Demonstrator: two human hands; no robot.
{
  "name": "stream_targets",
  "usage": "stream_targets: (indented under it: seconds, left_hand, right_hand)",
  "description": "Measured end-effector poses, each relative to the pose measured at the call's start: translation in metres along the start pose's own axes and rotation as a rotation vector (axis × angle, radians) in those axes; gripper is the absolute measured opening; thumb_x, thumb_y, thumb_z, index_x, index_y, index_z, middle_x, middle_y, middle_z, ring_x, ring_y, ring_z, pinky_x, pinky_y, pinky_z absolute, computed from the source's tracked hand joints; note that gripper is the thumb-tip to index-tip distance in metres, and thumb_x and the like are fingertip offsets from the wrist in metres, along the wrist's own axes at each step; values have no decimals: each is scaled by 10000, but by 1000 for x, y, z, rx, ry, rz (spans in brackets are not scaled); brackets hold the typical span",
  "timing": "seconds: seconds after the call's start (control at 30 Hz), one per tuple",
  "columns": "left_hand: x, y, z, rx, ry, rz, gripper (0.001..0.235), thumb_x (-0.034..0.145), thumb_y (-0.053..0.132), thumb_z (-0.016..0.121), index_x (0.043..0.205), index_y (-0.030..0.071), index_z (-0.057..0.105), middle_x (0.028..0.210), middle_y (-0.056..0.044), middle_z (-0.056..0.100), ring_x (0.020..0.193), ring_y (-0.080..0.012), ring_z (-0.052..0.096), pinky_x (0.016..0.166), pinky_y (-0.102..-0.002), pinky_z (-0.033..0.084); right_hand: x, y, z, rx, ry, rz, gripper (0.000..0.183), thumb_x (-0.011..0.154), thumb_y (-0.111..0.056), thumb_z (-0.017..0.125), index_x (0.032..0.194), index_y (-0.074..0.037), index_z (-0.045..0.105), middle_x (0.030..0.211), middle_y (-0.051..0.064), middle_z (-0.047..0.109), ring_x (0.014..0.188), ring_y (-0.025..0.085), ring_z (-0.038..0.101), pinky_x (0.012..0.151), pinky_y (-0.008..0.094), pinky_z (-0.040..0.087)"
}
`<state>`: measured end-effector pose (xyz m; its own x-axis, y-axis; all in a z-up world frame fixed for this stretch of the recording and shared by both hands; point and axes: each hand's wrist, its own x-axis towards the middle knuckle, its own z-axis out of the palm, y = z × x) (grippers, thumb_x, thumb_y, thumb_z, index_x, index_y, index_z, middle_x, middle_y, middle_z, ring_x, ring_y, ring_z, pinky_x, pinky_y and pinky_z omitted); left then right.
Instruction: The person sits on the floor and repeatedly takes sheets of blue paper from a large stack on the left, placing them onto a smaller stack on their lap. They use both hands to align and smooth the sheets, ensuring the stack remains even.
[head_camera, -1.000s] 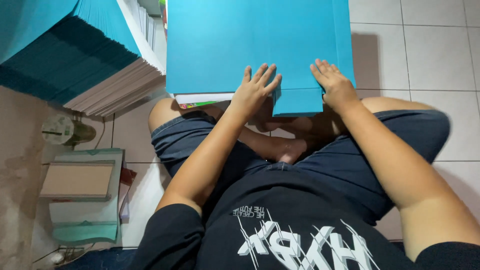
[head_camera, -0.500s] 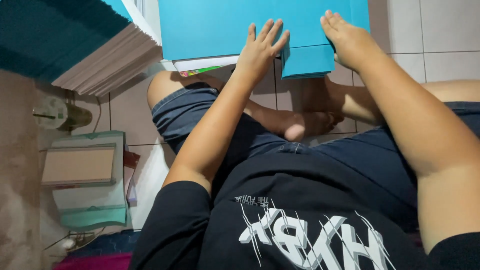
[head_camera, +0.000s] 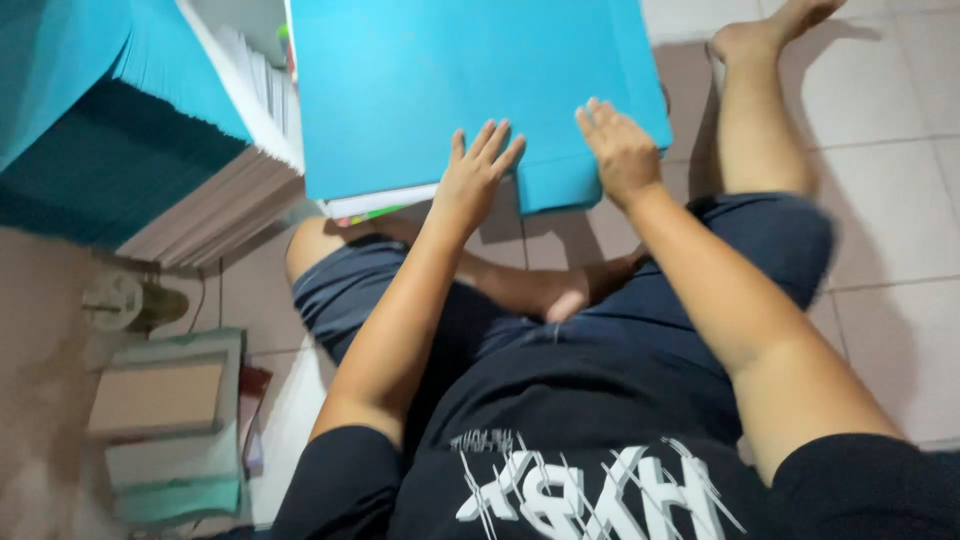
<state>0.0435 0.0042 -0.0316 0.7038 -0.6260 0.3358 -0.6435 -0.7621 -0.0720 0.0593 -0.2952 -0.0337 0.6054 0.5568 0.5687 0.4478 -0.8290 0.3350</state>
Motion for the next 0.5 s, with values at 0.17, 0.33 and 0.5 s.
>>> stream_targets:
  seconds: [0.17,0.33,0.5]
  left_hand:
    - [-2,11,-7,29,-2,-6,891,813,89,854,1580,223,422,1614,-123,434,1476,-303,439,1124,-645,362]
    - [-17,27,-7,29,59,40,919,762,61,899,1558,202,462,1575,-152,487,1441,-325,486,1082,-647,398]
    - [-42,64,-31,-19,191,92,750,816,205,841,1500,169,537,1520,-192,542,1376,-345,557,1041,-660,416]
  right_hand:
    - [-21,11,5,35,75,4,484,1006,-79,525,1460,-197,644,1429,62,671,1257,200,669,993,303,538]
    - [-35,1,-40,95,58,29,426,1014,-74,534,1410,-148,674,1387,86,693,1241,216,679,997,311,538]
    - [-63,-16,-83,122,-67,106,405,1061,-103,521,1435,-183,654,1442,54,675,1293,186,655,1045,293,521]
